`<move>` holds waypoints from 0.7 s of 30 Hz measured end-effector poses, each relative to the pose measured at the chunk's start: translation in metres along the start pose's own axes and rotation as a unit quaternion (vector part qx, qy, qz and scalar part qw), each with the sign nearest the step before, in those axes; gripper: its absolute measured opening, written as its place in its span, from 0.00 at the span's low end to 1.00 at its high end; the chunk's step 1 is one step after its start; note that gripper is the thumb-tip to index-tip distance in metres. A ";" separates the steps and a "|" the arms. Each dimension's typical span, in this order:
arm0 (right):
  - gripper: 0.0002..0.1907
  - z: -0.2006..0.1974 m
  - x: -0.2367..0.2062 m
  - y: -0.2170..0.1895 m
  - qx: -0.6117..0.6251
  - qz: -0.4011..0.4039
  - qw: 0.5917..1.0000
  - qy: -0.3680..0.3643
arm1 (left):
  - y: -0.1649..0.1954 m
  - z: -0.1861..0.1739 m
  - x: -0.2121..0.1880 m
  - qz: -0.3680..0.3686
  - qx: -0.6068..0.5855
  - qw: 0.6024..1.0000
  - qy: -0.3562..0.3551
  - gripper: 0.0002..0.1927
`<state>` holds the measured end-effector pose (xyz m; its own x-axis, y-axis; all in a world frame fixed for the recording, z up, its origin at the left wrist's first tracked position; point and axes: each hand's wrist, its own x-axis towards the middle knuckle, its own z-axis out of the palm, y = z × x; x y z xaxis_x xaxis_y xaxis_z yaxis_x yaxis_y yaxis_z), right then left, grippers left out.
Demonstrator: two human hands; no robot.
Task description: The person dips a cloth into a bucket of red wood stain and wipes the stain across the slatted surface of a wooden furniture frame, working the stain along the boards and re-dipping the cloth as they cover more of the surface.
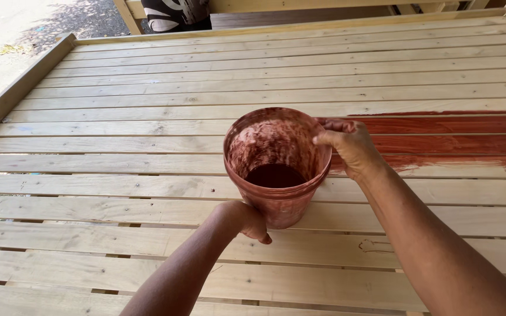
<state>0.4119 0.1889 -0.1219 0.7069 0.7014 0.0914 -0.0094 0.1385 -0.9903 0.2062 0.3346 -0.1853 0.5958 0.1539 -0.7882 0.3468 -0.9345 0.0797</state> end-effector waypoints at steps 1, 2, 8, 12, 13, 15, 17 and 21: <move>0.10 -0.006 -0.004 0.000 -0.040 -0.023 0.999 0.022 | 0.001 -0.004 0.004 -0.011 -0.001 1.000 -0.014 0.38; 0.10 -0.011 -0.008 0.000 -0.047 -0.029 0.998 0.037 | 0.004 -0.009 0.009 -0.021 -0.003 0.999 -0.030 0.38; 0.14 -0.069 -0.036 0.000 -0.055 -0.018 0.987 0.149 | 0.057 -0.038 0.017 -0.102 0.054 0.993 -0.021 0.34; 0.06 -0.135 -0.052 0.002 -0.047 -0.129 0.971 0.196 | 0.120 -0.060 0.014 -0.117 0.112 0.987 0.022 0.32; 0.09 -0.151 -0.057 0.002 -0.051 -0.167 0.962 0.211 | 0.138 -0.065 0.016 -0.104 0.131 0.985 0.042 0.33; 0.08 -0.194 -0.068 -0.004 0.017 -0.095 0.950 0.297 | 0.179 -0.077 0.025 -0.079 0.170 0.979 0.086 0.35; 0.10 -0.238 -0.081 -0.009 0.065 -0.056 0.927 0.366 | 0.224 -0.086 0.039 -0.036 0.162 0.980 0.110 0.36; 0.07 -0.344 -0.117 -0.033 0.113 -0.077 0.887 0.442 | 0.303 -0.095 0.064 0.045 0.187 0.966 0.172 0.30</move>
<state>0.5729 -0.1388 -0.1355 0.9892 -0.1461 0.0074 0.0649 0.3925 -0.9175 0.4186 0.0922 -0.1537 0.8391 0.1046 -0.5338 0.0346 -0.9896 -0.1395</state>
